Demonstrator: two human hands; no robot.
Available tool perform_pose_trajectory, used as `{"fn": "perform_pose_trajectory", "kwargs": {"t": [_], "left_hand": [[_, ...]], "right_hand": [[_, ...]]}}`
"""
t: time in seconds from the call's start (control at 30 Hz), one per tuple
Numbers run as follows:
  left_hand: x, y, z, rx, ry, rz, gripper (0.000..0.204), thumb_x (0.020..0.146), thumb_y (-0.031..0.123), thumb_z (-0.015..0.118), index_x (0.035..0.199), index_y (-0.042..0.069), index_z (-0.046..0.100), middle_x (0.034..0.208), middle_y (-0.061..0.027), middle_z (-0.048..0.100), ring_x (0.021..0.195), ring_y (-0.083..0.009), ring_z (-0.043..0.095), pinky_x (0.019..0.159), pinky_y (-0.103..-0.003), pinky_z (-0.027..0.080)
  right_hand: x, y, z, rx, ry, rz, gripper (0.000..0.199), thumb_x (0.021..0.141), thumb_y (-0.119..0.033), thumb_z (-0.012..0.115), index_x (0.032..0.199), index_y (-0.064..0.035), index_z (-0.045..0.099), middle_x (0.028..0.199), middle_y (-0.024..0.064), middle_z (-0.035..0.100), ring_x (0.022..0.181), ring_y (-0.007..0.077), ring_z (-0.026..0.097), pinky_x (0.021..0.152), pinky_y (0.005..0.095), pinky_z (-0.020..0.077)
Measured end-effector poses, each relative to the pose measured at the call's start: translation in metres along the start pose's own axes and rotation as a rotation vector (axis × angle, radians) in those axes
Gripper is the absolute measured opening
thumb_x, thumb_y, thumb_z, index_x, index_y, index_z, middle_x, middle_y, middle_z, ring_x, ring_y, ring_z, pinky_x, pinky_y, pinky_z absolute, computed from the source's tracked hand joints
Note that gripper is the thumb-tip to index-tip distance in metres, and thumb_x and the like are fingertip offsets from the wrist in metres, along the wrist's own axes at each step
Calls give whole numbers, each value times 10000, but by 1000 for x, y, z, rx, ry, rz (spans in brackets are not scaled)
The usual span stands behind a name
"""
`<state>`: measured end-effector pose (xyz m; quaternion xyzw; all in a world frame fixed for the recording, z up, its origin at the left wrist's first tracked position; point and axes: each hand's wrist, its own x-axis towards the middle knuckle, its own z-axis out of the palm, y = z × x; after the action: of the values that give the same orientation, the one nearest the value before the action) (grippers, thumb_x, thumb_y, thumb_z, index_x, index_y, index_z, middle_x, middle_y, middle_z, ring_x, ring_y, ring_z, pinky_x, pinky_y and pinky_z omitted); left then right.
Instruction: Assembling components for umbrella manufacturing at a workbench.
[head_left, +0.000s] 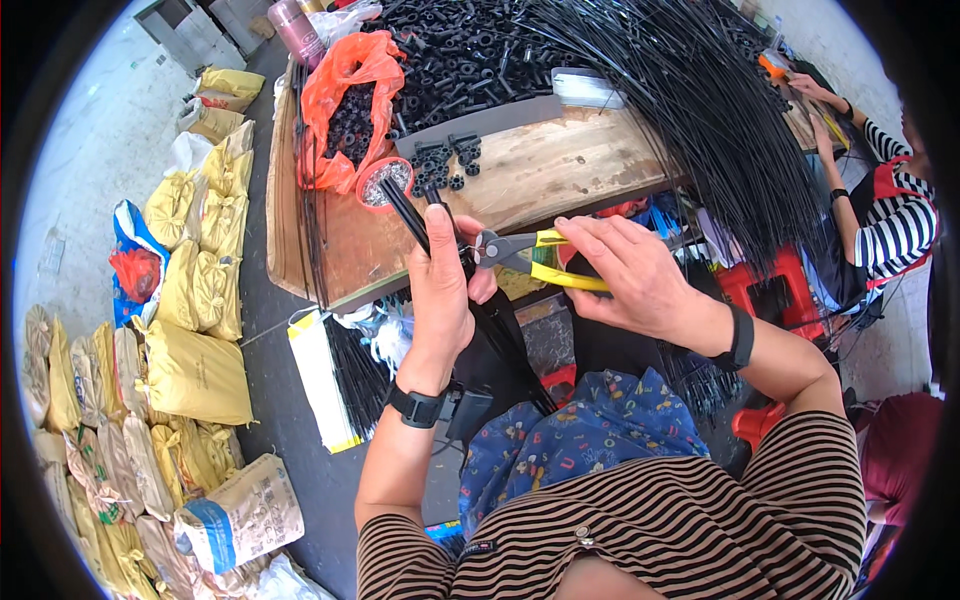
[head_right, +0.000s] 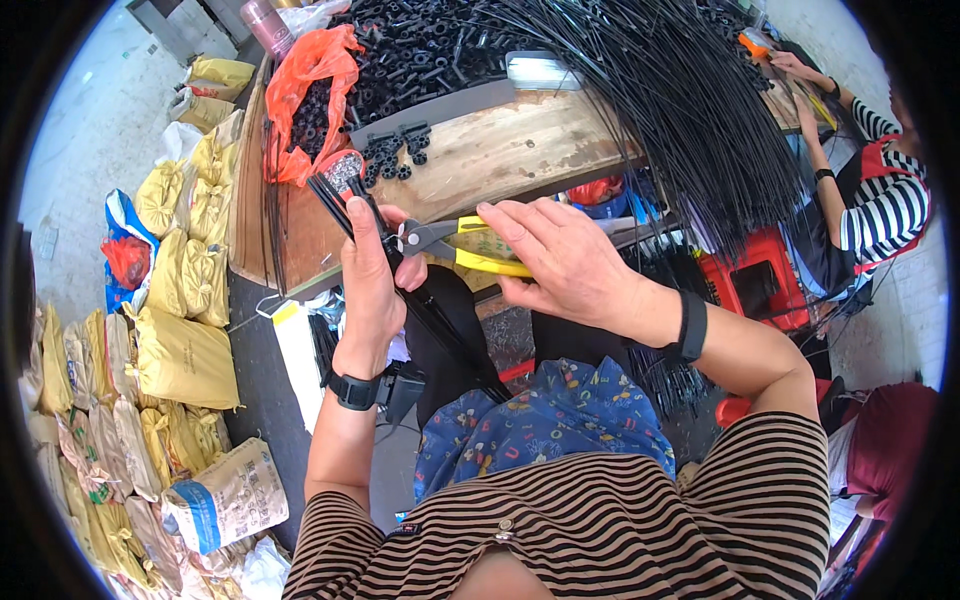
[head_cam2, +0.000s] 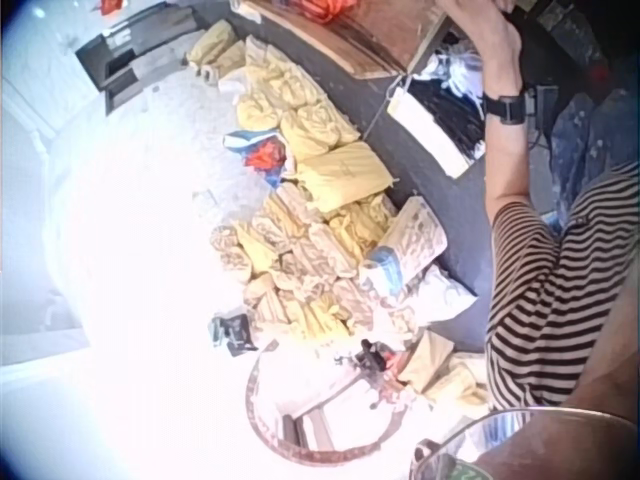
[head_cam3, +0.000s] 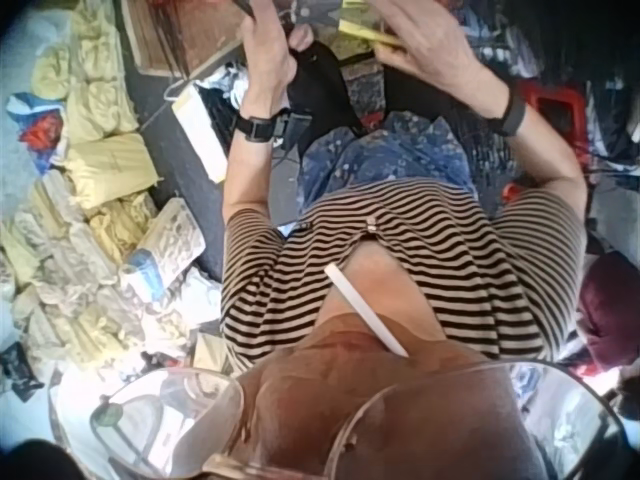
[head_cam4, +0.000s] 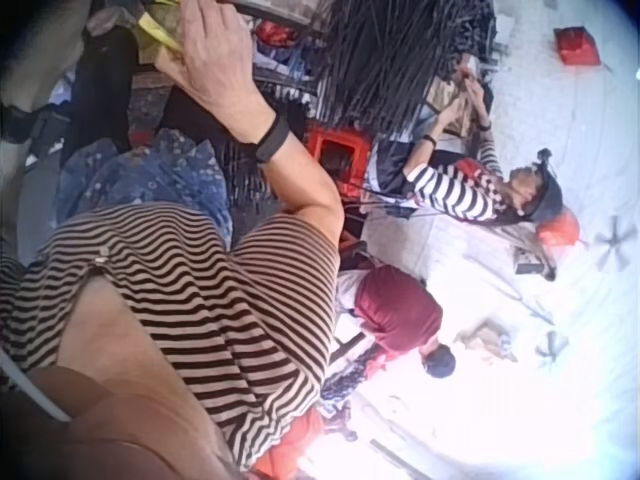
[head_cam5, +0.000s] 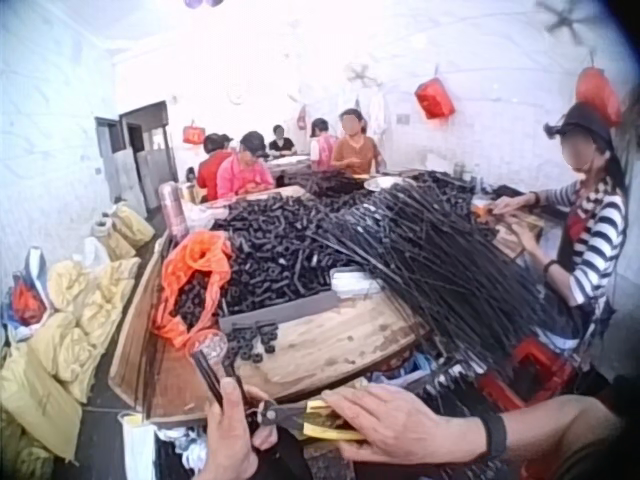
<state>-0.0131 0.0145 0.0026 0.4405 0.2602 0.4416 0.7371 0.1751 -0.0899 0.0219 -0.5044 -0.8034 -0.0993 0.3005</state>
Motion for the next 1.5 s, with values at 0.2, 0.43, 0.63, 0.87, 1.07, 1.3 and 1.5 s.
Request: {"fn": "perform_pose_trajectory", "kwargs": {"t": [0.2, 0.43, 0.63, 0.87, 1.07, 1.3, 1.5], "left_hand": [[-2, 1, -5, -46, -74, -30, 538, 930, 558, 432, 897, 31, 540, 630, -16, 497, 424, -59, 386, 396, -215, 295], [0, 1, -2, -29, -118, -73, 537, 936, 541, 439, 862, 22, 555, 580, -8, 486, 408, -52, 386, 383, -211, 280], [-1, 2, -2, -10, 16, -34, 506, 946, 499, 460, 845, 13, 555, 567, -8, 484, 389, -58, 380, 363, -216, 275], [-1, -1, -3, 75, 107, 5, 529, 943, 537, 428, 876, 25, 545, 556, -13, 455, 390, -73, 353, 380, -235, 266], [-2, -1, -2, 61, 50, -7, 538, 941, 546, 419, 864, 26, 531, 556, -16, 455, 390, -77, 353, 384, -238, 274], [-2, 2, 2, 32, -44, -40, 578, 936, 579, 386, 865, 25, 537, 553, -9, 465, 389, -60, 356, 379, -221, 262], [-3, 2, 2, 46, -82, -58, 584, 930, 593, 381, 860, 37, 544, 527, 5, 455, 382, -49, 347, 375, -209, 256]], "right_hand": [[5, 4, -24, 779, -504, 472, 444, 903, -267, 531, 1213, 47, 481, 891, 136, 631, 685, 259, 642, 600, 336, 526], [-4, -6, -12, 1512, -808, 1027, 418, 929, -402, 536, 1038, 1, 524, 692, 115, 638, 549, 198, 646, 513, 277, 528], [6, -13, -16, 562, -390, 459, 539, 733, -247, 729, 1144, 6, 488, 757, 112, 635, 564, 223, 624, 546, 313, 502], [2, 14, -9, 131, -123, 34, 546, 729, -162, 689, 1206, 22, 497, 977, 158, 611, 758, 318, 614, 681, 383, 510], [7, 15, -25, 931, -641, 631, 419, 998, -318, 378, 1156, 27, 556, 748, 92, 635, 589, 122, 616, 527, 250, 486], [-10, 1, -10, 1638, -778, 1048, 478, 991, -398, 392, 1193, 10, 538, 673, 75, 586, 539, 133, 585, 459, 268, 499], [-22, -16, 2, 1709, -772, 987, 598, 982, -518, 303, 1181, -10, 546, 694, 58, 591, 567, 133, 577, 545, 237, 452]]}}
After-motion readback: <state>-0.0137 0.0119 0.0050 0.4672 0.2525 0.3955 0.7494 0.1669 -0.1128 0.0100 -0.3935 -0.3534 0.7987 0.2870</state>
